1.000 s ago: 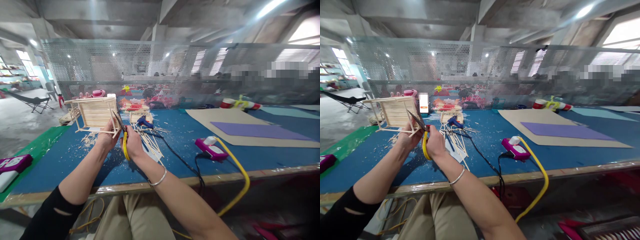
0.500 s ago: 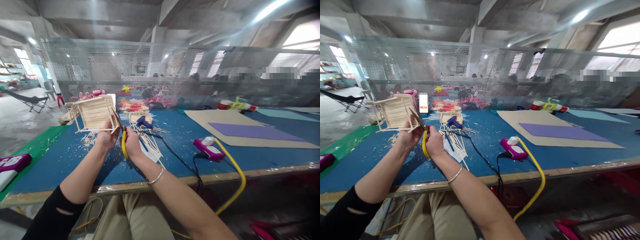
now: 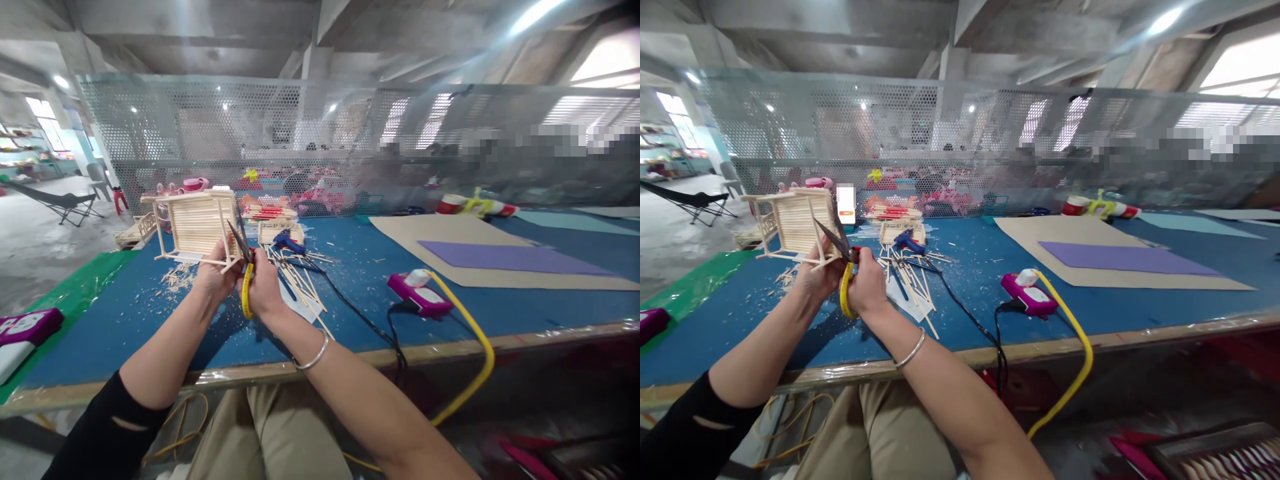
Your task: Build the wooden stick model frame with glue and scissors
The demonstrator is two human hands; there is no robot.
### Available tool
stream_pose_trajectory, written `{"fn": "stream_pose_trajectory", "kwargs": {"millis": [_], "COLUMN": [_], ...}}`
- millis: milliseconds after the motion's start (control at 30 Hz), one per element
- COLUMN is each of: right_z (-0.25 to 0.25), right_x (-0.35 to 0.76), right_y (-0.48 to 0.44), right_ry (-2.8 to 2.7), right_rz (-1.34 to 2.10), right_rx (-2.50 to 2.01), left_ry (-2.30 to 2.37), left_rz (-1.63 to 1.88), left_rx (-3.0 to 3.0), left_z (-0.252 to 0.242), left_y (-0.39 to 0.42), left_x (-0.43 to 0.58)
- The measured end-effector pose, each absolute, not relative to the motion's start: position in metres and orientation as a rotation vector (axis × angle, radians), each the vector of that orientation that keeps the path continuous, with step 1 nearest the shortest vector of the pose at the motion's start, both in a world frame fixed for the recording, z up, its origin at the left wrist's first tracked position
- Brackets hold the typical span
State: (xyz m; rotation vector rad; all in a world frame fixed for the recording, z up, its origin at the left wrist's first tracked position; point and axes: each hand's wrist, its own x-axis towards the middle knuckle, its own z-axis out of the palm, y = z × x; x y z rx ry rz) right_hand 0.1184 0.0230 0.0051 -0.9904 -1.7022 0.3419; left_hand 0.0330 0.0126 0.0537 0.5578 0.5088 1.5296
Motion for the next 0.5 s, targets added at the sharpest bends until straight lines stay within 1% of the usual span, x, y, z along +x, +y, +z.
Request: {"fn": "stream_pose_trajectory", "kwargs": {"millis": [233, 500], "right_z": [0.0, -0.0015], "right_x": [0.1161, 0.1174], "right_y": [0.028, 0.0312], "right_ry": [-1.689, -1.686], "right_rz": [0.308, 0.411], "right_rx": [-0.98, -0.971], "left_ry": [0.456, 0.482], "left_rz": [1.586, 1.583], "left_rx": [0.585, 0.591], "left_z": [0.0531, 0.0501], "left_y": [0.0164, 0.0215], "left_x": [0.0307, 0.0284]}}
